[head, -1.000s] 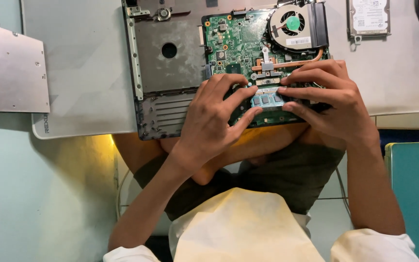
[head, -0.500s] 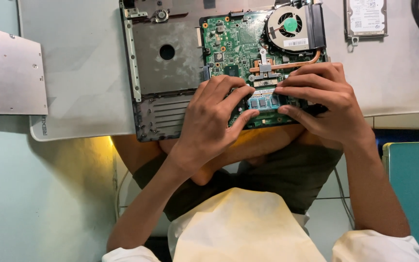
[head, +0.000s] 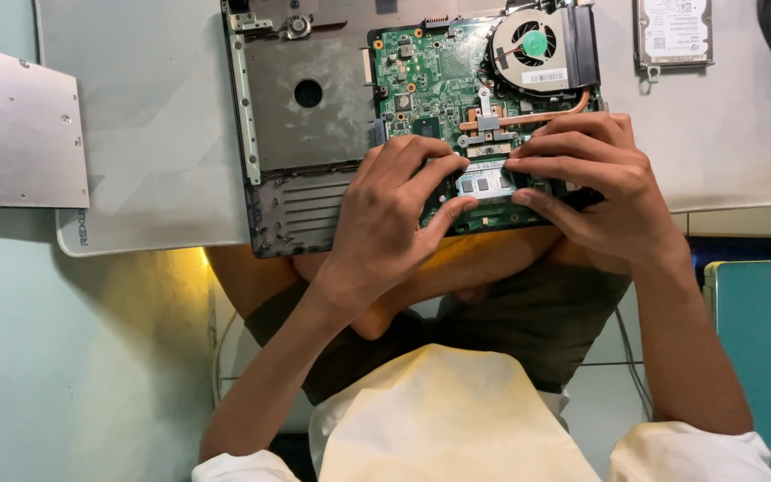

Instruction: Installing RAM modules and a hard drive into a laptop motherboard using a screwdriver.

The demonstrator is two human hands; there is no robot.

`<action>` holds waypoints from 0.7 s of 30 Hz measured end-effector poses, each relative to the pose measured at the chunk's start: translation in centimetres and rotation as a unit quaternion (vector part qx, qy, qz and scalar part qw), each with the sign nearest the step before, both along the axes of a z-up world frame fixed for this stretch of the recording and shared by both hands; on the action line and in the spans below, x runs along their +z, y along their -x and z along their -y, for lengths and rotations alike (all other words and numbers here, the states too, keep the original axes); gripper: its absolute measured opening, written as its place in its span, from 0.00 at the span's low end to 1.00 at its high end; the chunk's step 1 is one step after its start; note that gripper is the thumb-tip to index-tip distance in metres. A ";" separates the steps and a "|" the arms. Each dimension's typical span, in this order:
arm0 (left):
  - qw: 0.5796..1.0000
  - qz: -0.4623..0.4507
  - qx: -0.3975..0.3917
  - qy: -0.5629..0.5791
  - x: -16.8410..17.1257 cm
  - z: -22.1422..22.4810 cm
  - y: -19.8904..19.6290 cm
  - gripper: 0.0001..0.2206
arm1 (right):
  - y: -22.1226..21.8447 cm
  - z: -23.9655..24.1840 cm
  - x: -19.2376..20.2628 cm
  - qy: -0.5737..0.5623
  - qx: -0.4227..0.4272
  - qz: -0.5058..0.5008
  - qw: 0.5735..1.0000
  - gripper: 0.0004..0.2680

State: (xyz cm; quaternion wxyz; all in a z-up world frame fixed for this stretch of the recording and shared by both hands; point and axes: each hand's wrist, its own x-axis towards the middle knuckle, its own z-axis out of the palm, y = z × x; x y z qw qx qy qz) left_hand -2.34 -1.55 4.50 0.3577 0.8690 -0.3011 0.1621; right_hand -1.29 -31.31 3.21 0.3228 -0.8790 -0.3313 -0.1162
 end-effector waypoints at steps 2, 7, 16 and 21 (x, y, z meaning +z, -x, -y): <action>1.000 0.006 0.017 -0.020 -0.1 0.0 0.2 0.17 | 0.1 -0.1 -0.1 -0.008 0.002 0.005 1.000 0.16; 0.998 0.050 0.012 -0.027 0.5 0.0 1.0 0.09 | 0.7 -0.4 -1.0 -0.005 -0.004 0.054 0.999 0.13; 0.995 0.084 -0.003 -0.053 0.5 -0.3 1.9 0.18 | 1.0 0.1 -1.0 0.018 0.009 0.055 0.998 0.18; 0.992 0.097 -0.015 -0.079 -0.2 -1.5 1.6 0.18 | 0.7 1.1 0.9 0.034 0.026 -0.015 0.999 0.18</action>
